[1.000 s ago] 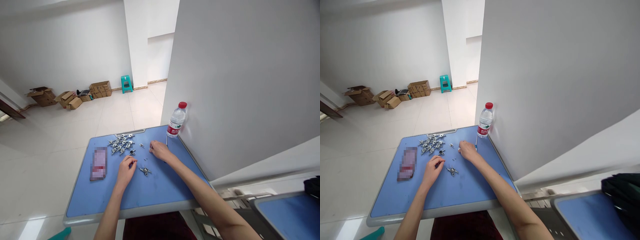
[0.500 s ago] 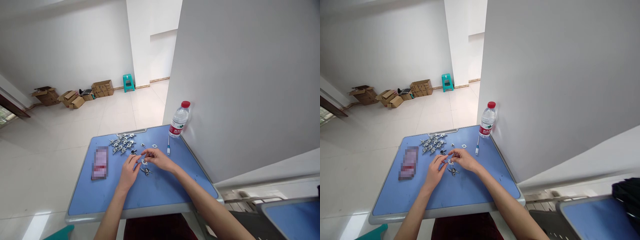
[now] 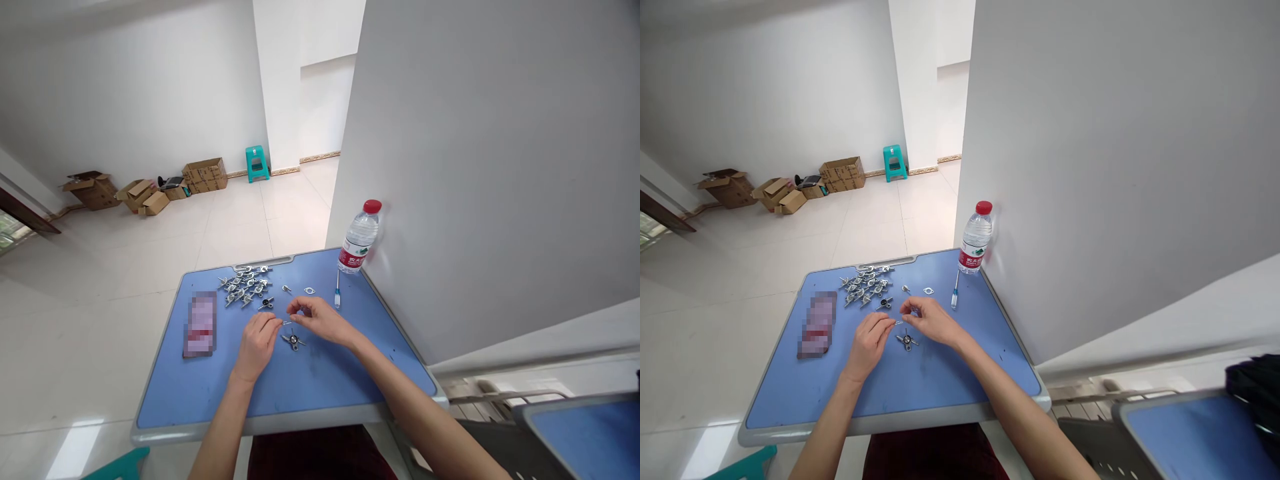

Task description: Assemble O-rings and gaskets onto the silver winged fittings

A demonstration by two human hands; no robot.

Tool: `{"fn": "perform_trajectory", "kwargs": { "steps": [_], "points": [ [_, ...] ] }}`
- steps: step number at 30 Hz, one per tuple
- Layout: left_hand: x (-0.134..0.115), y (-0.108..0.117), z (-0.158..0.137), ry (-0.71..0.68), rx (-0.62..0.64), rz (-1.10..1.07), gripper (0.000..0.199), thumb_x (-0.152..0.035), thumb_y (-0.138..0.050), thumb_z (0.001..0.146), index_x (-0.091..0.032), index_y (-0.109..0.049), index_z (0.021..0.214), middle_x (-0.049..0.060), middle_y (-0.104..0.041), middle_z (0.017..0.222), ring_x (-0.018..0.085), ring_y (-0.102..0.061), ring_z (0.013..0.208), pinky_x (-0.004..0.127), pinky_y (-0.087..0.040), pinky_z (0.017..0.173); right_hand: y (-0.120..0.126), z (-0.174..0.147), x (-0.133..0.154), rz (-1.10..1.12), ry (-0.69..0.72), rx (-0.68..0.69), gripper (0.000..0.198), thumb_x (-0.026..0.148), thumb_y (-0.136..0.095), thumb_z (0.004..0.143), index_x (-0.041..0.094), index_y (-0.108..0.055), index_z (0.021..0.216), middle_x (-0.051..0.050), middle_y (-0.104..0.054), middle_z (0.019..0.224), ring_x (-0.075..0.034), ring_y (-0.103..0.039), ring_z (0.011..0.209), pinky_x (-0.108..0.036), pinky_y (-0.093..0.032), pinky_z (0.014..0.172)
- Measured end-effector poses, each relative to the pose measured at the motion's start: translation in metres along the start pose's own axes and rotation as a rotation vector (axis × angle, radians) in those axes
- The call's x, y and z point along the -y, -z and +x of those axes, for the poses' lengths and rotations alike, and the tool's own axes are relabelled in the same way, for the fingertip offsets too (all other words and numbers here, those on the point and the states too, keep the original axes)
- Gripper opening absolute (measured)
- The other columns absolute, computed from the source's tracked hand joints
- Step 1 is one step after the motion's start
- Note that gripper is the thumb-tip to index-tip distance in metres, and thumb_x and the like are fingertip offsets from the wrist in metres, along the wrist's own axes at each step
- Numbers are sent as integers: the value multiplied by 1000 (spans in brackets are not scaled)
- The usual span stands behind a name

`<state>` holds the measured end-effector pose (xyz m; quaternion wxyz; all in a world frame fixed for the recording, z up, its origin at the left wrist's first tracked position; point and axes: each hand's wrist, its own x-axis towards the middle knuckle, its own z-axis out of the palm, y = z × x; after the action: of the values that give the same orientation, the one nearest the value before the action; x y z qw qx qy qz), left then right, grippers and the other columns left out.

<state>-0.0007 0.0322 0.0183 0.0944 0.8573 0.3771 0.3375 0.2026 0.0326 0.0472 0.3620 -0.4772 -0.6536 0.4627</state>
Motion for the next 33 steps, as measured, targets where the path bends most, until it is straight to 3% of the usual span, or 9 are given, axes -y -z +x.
{"fn": "perform_trajectory", "kwargs": {
  "steps": [5,11,15,20,28,33],
  "points": [
    [-2,0,2,-15,98,59,27,-22,-37,101,-20,-64,94,7,-64,91,21,-58,86,36,-47,79,-1,-15,0,-436,247,-69,11,13,-55,87,19,-65,90,-4,-65,91,-13,-56,71,-25,-40,66],
    [-1,-2,2,-37,131,89,25,-19,-38,100,-20,-62,92,6,-62,89,22,-58,84,35,-46,77,-10,-15,-15,-765,368,-83,16,14,-50,93,19,-65,94,-6,-66,93,-13,-58,66,-24,-32,56],
    [-2,-1,2,5,124,31,23,-19,-40,99,-21,-62,92,6,-63,90,22,-59,85,35,-45,78,-9,-14,-17,-803,375,-59,17,12,-49,92,18,-64,95,-6,-66,93,-13,-58,66,-24,-31,56],
    [-4,3,4,146,132,-109,17,-16,-50,91,-21,-60,103,5,-64,93,22,-59,91,38,-45,87,-3,-16,-22,-795,274,-101,18,9,-49,90,18,-65,93,-5,-66,92,-13,-58,65,-24,-32,57],
    [-8,2,0,213,322,-226,56,-14,-67,74,-24,-51,126,3,-63,103,24,-57,102,41,-41,96,-1,-22,-24,-736,276,-31,19,6,-56,85,20,-68,88,-3,-69,92,-12,-59,64,-23,-33,58],
    [-12,2,2,219,372,-189,38,-23,-71,77,-25,-56,112,2,-61,100,24,-55,99,40,-41,92,-4,-24,-26,-734,381,-44,17,7,-56,86,21,-67,88,-1,-69,87,-11,-57,60,-23,-31,55]
  ]
}}
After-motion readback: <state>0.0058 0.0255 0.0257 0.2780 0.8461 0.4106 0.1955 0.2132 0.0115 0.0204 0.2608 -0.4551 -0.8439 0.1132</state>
